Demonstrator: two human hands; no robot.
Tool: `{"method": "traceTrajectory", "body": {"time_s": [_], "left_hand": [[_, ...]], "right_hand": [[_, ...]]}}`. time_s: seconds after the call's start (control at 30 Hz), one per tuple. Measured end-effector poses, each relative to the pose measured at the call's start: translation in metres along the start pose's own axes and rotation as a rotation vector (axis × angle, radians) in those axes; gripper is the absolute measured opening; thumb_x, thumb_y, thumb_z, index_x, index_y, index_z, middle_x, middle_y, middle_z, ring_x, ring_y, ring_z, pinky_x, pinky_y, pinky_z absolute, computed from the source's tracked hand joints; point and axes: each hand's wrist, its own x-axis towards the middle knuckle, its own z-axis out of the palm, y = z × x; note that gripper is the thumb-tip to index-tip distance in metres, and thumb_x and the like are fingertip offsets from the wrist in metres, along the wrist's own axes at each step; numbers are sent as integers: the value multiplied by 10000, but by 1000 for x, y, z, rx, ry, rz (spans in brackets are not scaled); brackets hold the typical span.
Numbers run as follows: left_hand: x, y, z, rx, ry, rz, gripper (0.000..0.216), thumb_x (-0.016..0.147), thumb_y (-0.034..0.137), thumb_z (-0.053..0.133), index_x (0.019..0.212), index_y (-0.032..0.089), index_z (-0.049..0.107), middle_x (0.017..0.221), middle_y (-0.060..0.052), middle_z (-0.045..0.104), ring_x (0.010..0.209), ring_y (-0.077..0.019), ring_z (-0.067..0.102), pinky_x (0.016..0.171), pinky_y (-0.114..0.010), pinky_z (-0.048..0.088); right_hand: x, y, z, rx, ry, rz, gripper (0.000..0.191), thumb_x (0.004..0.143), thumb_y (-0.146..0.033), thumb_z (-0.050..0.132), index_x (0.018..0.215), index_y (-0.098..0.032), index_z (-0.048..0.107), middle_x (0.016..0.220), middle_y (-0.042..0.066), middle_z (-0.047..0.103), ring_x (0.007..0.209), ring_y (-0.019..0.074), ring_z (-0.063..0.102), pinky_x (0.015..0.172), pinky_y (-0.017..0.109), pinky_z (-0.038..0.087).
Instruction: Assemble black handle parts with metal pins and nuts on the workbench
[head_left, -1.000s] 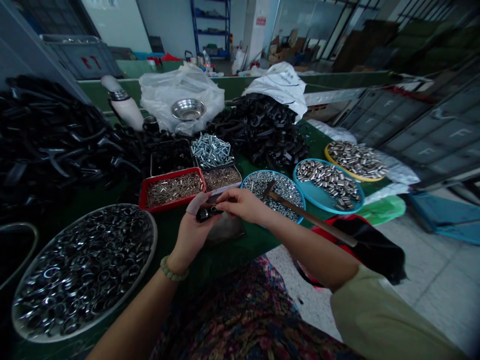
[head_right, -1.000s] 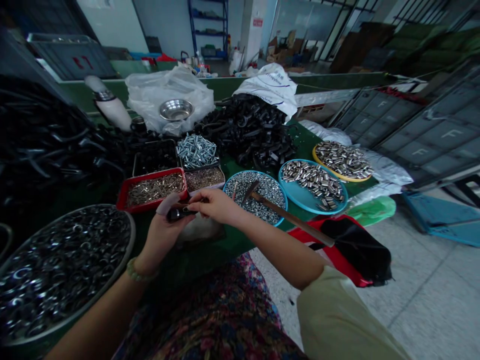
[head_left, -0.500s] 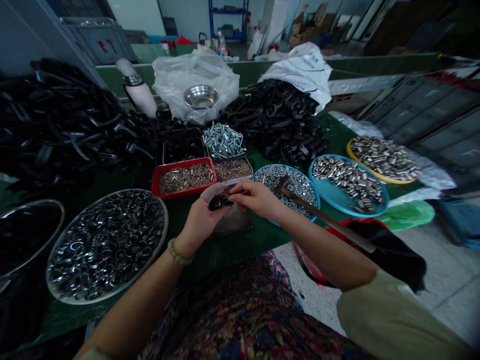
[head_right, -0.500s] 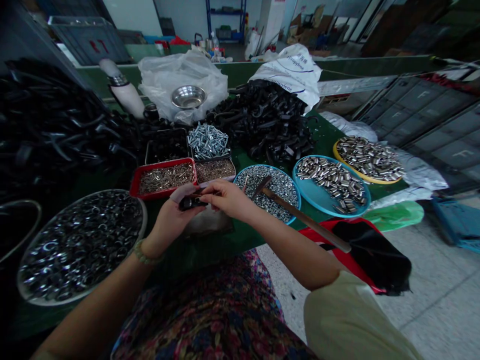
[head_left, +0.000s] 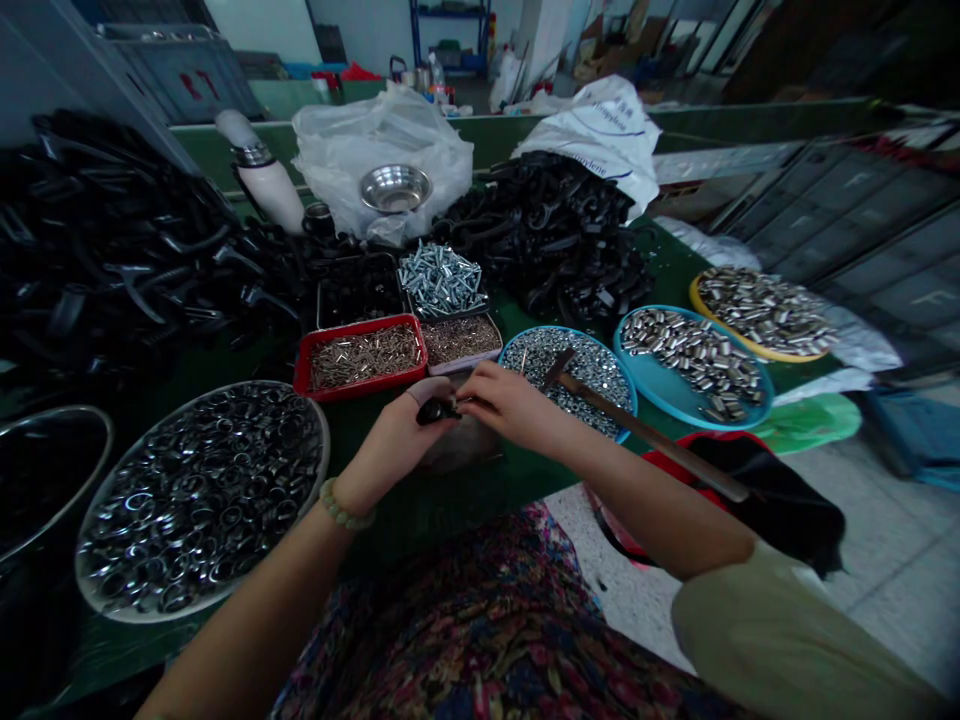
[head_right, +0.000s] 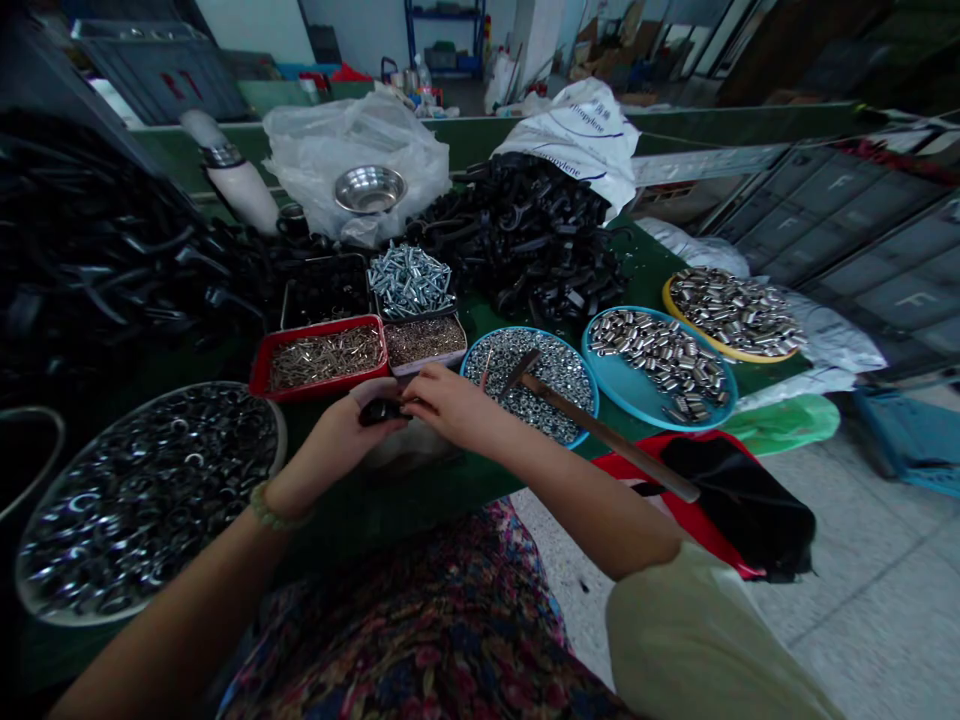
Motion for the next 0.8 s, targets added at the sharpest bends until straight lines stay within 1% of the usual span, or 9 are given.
{"method": "traceTrajectory", "body": {"time_s": [0.1,0.17,0.27,0.37,0.47,0.57,0.7,0.73,0.8], "left_hand": [[9,-2,-1,-48,-129,-126,333,758,371,686,1028,177,673,1009,-56,714,955,-237,654,919,-384,503],[12,-5,-3,-203,-118,-219,353,781,424,650,1014,159,668,993,-69,719,933,-234,663,877,-380,523],[10,-5,-14,-341,-45,-237,365,827,457,584,1030,161,649,1012,-82,715,917,-217,668,822,-356,539],[4,2,-32,26,-70,-94,281,782,458,647,887,199,680,894,-65,714,851,-239,655,792,-388,523],[-2,13,-46,535,20,60,211,759,422,688,837,226,689,897,-72,694,953,-297,608,889,-467,451],[-6,20,-49,607,97,92,191,853,372,575,877,194,639,899,-83,659,935,-272,587,881,-433,441],[-10,17,-38,252,85,13,242,943,356,397,916,178,559,871,-49,627,797,-183,576,766,-309,467],[-11,16,-34,182,67,1,244,945,363,394,924,179,553,872,-41,625,792,-175,574,757,-294,465],[-15,15,-26,93,24,-23,228,939,367,413,934,183,547,875,-28,624,790,-165,573,742,-275,464]], "right_hand": [[20,-1,-15,-212,-186,-149,185,911,-213,563,1072,-167,642,1047,82,601,923,165,567,830,319,475],[41,20,-33,-317,-178,-117,286,947,-265,512,1214,-199,588,1119,80,595,993,167,551,860,305,457],[66,78,-70,-677,20,296,349,986,-181,354,1258,-195,572,1175,123,583,1076,202,511,876,338,418],[78,131,-99,-769,41,408,280,907,-81,438,1072,-102,664,1118,202,600,1091,266,496,873,388,388],[79,155,-112,-760,31,376,171,840,-93,565,968,-110,676,1063,180,627,1081,261,510,895,374,378],[73,150,-108,-724,161,332,239,896,-167,514,1102,-80,598,1186,206,574,1155,268,481,961,391,364],[49,104,-75,-242,750,191,318,968,-383,383,1127,-131,493,1105,161,576,1039,245,557,891,395,454],[39,87,-61,-48,797,173,331,970,-453,351,1069,-170,493,1003,116,592,919,223,592,804,372,492],[19,49,-32,338,638,255,404,955,-576,287,901,-228,487,794,35,562,644,168,576,572,303,492]]}}
